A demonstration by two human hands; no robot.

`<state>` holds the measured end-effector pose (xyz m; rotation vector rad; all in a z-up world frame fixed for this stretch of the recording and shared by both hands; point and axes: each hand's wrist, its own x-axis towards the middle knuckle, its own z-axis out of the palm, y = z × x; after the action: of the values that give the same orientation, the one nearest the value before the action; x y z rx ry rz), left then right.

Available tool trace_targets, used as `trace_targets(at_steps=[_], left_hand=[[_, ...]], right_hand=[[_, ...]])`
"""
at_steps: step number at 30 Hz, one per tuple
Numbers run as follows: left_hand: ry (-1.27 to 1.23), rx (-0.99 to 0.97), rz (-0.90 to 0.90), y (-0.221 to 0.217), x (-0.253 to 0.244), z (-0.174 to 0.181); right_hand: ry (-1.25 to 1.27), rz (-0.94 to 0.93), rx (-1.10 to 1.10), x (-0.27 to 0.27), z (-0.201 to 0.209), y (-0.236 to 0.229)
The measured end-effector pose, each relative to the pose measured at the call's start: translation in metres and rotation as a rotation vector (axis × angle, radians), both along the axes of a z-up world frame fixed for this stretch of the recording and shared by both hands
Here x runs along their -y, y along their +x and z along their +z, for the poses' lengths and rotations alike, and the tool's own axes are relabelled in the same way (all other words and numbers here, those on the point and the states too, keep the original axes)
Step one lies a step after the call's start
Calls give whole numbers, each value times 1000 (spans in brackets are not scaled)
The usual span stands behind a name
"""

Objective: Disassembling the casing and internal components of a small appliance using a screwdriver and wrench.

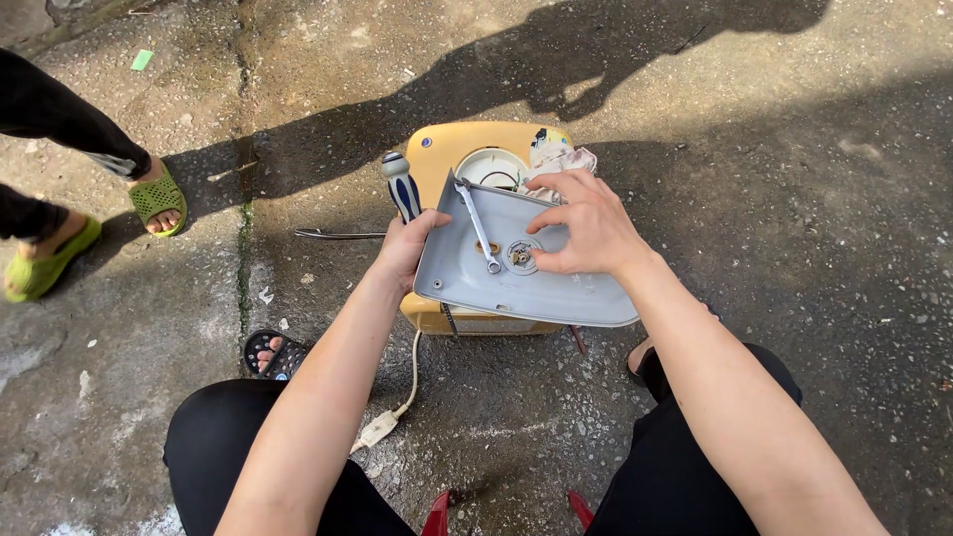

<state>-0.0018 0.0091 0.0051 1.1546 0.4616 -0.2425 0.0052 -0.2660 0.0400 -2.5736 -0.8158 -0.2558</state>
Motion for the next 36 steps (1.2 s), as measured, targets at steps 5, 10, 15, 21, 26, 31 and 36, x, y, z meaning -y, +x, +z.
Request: trace_targets(at_steps=[5, 10, 15, 21, 26, 31, 36], left_hand=[[22, -17, 21, -6, -8, 0], [65, -35, 35, -2, -13, -1], [624, 1, -75, 10, -16, 19], [1397, 296, -288, 11, -19, 52], [1633, 293, -492, 5, -2, 36], [1589, 271, -575, 3, 9, 15], [1525, 227, -555, 14, -4, -6]], right_hand=[[106, -188, -246, 34, 11, 14], [138, -320, -698, 59, -12, 28], [202, -326, -763, 82, -79, 48], [198, -337, -702, 59, -89, 38], [141, -289, -674, 39, -88, 37], [186, -255, -672, 18, -69, 28], [205, -205, -670, 7, -77, 29]])
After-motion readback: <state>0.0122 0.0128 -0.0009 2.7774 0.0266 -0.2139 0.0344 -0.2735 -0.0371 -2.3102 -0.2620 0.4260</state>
